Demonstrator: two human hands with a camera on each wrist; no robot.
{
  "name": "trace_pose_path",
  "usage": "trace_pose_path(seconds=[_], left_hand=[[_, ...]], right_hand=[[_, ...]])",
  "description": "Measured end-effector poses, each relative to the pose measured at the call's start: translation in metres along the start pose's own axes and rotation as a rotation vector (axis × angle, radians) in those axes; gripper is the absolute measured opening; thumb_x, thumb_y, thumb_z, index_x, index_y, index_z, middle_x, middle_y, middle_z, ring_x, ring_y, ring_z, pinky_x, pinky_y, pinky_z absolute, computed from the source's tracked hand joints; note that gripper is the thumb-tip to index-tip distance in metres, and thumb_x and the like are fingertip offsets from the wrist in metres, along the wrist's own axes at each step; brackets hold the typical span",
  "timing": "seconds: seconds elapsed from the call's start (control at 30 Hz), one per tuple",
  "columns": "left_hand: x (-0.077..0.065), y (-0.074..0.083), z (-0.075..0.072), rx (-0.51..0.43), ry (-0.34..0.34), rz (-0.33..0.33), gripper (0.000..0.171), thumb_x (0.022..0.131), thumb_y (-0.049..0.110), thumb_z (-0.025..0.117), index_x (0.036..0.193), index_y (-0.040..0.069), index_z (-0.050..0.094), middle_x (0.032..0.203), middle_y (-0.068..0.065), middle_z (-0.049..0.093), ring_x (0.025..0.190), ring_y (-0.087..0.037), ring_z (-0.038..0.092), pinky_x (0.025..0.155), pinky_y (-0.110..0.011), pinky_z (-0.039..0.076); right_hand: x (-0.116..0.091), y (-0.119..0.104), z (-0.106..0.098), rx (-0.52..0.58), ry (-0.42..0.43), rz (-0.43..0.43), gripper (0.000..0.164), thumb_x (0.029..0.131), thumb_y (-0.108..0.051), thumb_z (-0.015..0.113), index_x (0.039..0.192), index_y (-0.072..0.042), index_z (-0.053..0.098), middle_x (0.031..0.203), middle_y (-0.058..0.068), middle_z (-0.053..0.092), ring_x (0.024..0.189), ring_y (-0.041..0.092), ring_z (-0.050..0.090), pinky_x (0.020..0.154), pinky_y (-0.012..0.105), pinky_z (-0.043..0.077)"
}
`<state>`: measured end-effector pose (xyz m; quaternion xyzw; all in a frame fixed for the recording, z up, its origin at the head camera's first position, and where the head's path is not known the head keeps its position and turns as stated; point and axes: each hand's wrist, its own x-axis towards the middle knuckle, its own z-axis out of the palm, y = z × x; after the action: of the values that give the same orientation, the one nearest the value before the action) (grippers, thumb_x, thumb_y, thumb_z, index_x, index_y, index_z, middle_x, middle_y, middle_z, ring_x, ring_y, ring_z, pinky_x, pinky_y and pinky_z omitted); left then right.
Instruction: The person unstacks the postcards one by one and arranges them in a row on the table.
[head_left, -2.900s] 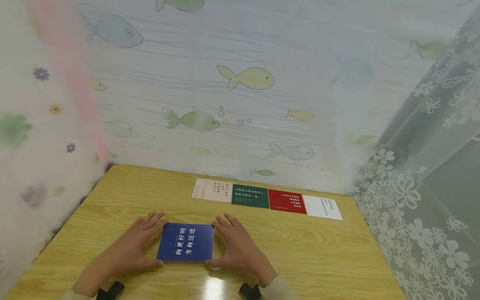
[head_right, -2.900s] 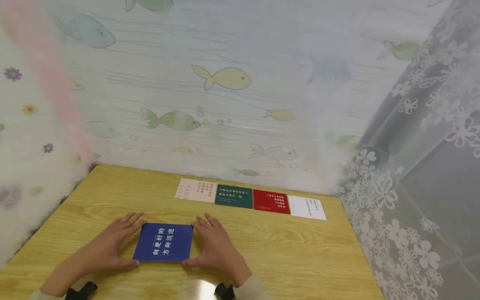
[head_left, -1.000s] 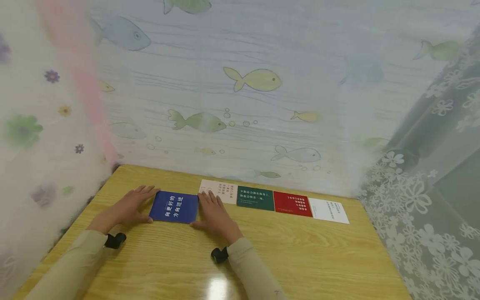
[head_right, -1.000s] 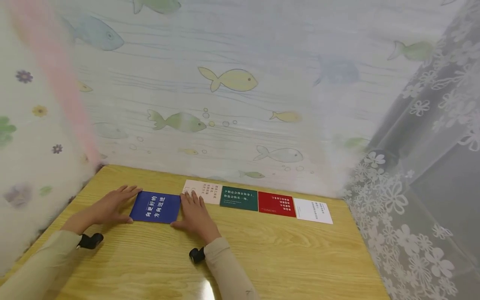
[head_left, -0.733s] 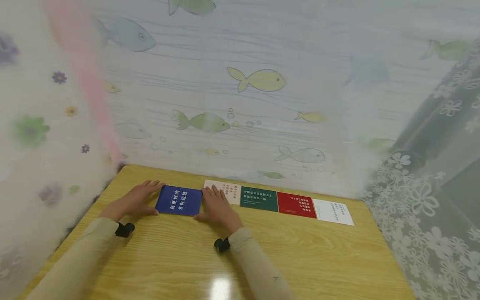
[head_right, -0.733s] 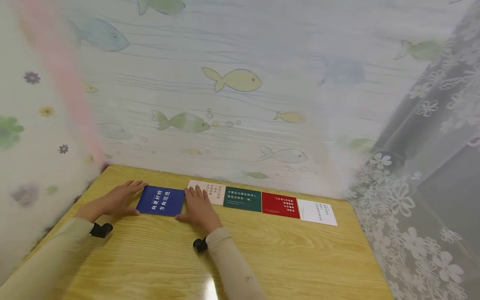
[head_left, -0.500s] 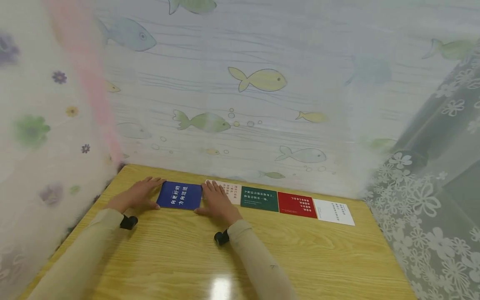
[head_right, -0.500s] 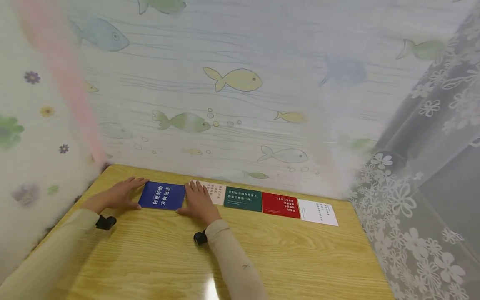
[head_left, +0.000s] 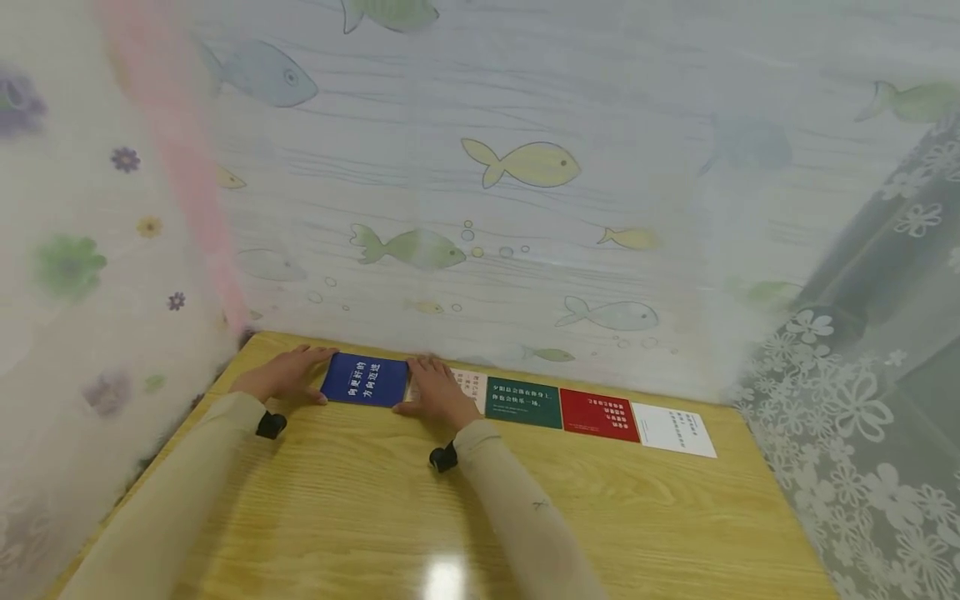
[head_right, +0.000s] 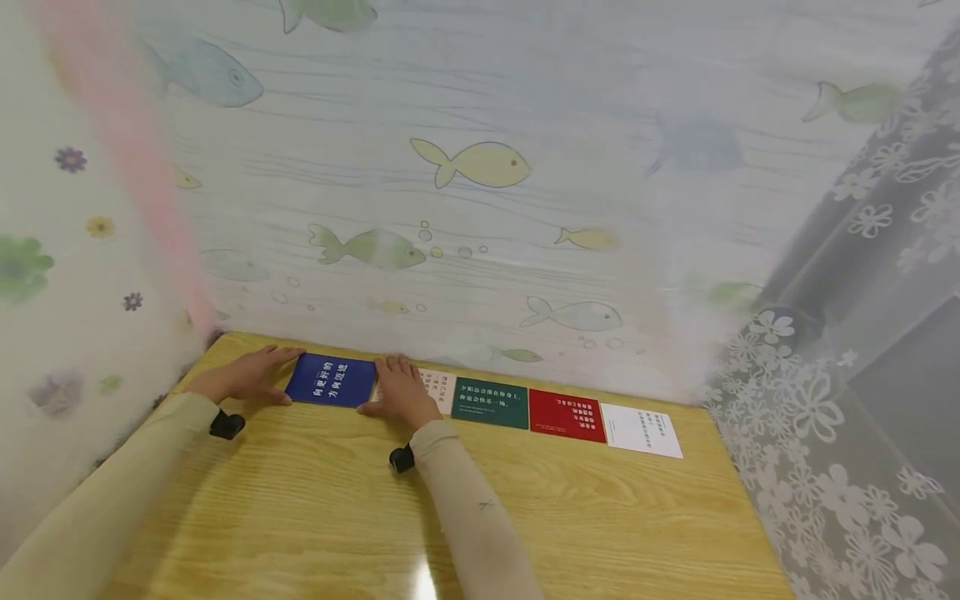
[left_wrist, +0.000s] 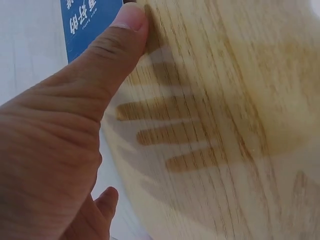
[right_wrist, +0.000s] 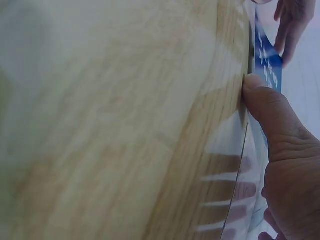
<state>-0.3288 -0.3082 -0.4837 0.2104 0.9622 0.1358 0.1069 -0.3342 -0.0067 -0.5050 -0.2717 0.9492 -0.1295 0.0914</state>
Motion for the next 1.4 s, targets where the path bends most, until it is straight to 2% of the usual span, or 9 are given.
trace_pose_path(seconds=[0.17,0.43,0.73,0.83,0.97,1.13,1.2,1.4], left_hand=[[0.004,0.002,-0.003,-0.002,-0.05,-0.038,0.1,0.083,0.036,0.084,0.158,-0.002,0.029,0.157,-0.034,0.032,0.142,-0.063,0.022,0.112,-0.077,0.025],[0.009,0.003,-0.006,0.0,-0.044,-0.045,0.099,0.081,0.034,0.086,0.157,0.001,0.032,0.156,-0.034,0.035,0.141,-0.062,0.027,0.11,-0.077,0.028],[0.01,0.004,-0.006,-0.032,-0.081,-0.082,0.1,0.082,0.036,0.085,0.159,0.005,0.03,0.158,-0.034,0.029,0.141,-0.063,0.025,0.108,-0.078,0.03],[0.01,0.003,-0.006,-0.036,-0.079,-0.074,0.1,0.082,0.037,0.085,0.159,0.004,0.031,0.158,-0.034,0.03,0.14,-0.063,0.028,0.107,-0.078,0.031],[0.009,-0.004,-0.001,-0.047,-0.055,-0.048,0.099,0.083,0.039,0.084,0.158,0.003,0.031,0.157,-0.034,0.03,0.141,-0.061,0.028,0.11,-0.076,0.03],[0.0,-0.009,0.01,-0.087,-0.011,-0.056,0.097,0.087,0.048,0.078,0.159,0.004,0.03,0.158,-0.034,0.029,0.142,-0.06,0.026,0.112,-0.075,0.028],[-0.005,-0.006,0.013,-0.115,0.021,-0.051,0.094,0.089,0.049,0.074,0.159,0.003,0.031,0.158,-0.034,0.03,0.142,-0.061,0.026,0.112,-0.076,0.027],[-0.01,0.008,0.028,-0.175,0.148,0.03,0.083,0.096,0.043,0.067,0.155,-0.006,0.034,0.156,-0.036,0.034,0.141,-0.062,0.027,0.111,-0.077,0.027]], right_hand=[[0.004,0.002,-0.001,0.016,-0.02,0.0,0.098,0.09,-0.056,0.071,0.163,-0.011,0.022,0.168,0.011,0.024,0.158,0.03,0.013,0.13,0.043,0.012],[0.006,0.005,0.003,0.003,-0.012,-0.001,0.098,0.091,-0.056,0.07,0.163,-0.01,0.022,0.168,0.011,0.025,0.157,0.028,0.016,0.129,0.042,0.013],[0.005,0.003,0.002,-0.021,-0.027,0.015,0.097,0.093,-0.058,0.066,0.163,-0.009,0.019,0.169,0.01,0.023,0.158,0.027,0.015,0.13,0.042,0.013],[0.003,0.002,0.002,-0.018,-0.023,0.024,0.097,0.094,-0.057,0.065,0.163,-0.008,0.019,0.169,0.01,0.023,0.158,0.027,0.015,0.13,0.042,0.013],[-0.001,0.0,0.004,0.003,-0.003,0.028,0.094,0.095,-0.055,0.064,0.163,-0.007,0.018,0.169,0.011,0.022,0.157,0.028,0.015,0.129,0.043,0.014],[-0.008,-0.002,0.01,0.029,0.04,0.009,0.089,0.099,-0.052,0.06,0.163,-0.008,0.018,0.169,0.011,0.021,0.158,0.027,0.015,0.129,0.043,0.015],[-0.013,-0.002,0.011,0.042,0.061,-0.005,0.085,0.101,-0.05,0.059,0.163,-0.008,0.02,0.169,0.011,0.021,0.158,0.028,0.015,0.129,0.043,0.015],[-0.027,0.002,0.013,0.048,0.094,-0.041,0.077,0.103,-0.045,0.055,0.162,-0.008,0.023,0.168,0.012,0.025,0.157,0.031,0.016,0.129,0.047,0.016]])
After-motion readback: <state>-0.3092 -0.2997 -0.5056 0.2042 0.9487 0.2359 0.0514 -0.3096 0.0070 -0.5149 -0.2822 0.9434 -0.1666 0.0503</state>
